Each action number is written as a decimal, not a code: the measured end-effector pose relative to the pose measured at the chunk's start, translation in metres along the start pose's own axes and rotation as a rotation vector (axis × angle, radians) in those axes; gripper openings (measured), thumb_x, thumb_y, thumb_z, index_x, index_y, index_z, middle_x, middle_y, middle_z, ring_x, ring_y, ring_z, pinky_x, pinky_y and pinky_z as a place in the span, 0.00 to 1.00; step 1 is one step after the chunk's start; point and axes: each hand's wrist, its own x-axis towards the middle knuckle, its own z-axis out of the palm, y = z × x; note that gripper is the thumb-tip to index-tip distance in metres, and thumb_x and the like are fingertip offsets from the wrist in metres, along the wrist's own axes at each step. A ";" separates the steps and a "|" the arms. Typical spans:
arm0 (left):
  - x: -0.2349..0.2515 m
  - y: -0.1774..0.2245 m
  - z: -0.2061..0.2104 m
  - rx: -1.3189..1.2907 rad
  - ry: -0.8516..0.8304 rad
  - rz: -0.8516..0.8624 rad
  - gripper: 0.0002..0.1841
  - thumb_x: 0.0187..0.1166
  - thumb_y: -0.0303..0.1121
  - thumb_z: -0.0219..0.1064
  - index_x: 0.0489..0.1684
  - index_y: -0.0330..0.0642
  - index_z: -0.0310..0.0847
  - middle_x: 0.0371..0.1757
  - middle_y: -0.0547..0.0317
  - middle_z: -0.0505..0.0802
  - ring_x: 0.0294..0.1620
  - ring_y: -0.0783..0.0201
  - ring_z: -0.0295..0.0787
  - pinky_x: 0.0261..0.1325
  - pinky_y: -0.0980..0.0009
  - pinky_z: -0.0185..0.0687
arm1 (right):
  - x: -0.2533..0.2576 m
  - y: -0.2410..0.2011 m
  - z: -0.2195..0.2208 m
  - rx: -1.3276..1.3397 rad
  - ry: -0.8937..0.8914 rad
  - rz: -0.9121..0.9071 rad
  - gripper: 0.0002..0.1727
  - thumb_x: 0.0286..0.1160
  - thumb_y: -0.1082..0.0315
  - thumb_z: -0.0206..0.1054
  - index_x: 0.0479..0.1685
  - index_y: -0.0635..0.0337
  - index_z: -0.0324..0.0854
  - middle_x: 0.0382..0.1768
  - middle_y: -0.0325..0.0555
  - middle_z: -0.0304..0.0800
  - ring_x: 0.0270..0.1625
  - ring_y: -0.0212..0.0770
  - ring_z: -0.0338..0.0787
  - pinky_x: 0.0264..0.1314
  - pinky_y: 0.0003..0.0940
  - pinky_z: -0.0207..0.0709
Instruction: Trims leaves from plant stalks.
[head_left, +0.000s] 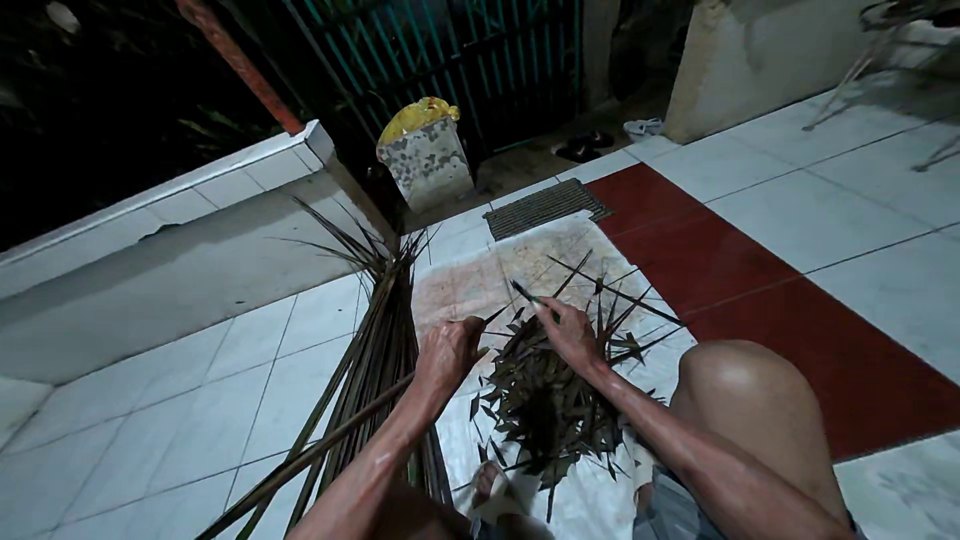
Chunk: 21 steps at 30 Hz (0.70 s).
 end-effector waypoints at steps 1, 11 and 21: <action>0.000 -0.001 0.000 -0.006 -0.002 0.004 0.17 0.91 0.45 0.54 0.58 0.55 0.91 0.43 0.52 0.96 0.47 0.48 0.95 0.51 0.45 0.85 | 0.003 0.001 -0.003 -0.003 0.029 0.024 0.23 0.91 0.47 0.54 0.68 0.48 0.87 0.45 0.48 0.94 0.49 0.48 0.92 0.58 0.54 0.81; 0.003 -0.023 0.004 -0.217 -0.075 0.040 0.17 0.90 0.48 0.57 0.56 0.55 0.92 0.34 0.62 0.95 0.38 0.60 0.92 0.51 0.51 0.85 | 0.030 0.022 -0.024 0.062 0.232 0.254 0.23 0.93 0.51 0.54 0.68 0.54 0.86 0.51 0.59 0.92 0.55 0.59 0.90 0.62 0.63 0.78; 0.006 -0.038 0.002 -0.547 -0.124 0.037 0.16 0.91 0.45 0.58 0.49 0.47 0.91 0.25 0.63 0.93 0.18 0.67 0.85 0.26 0.65 0.85 | 0.012 0.019 -0.026 0.283 0.169 0.020 0.23 0.92 0.56 0.55 0.74 0.59 0.80 0.38 0.50 0.90 0.36 0.43 0.88 0.45 0.45 0.84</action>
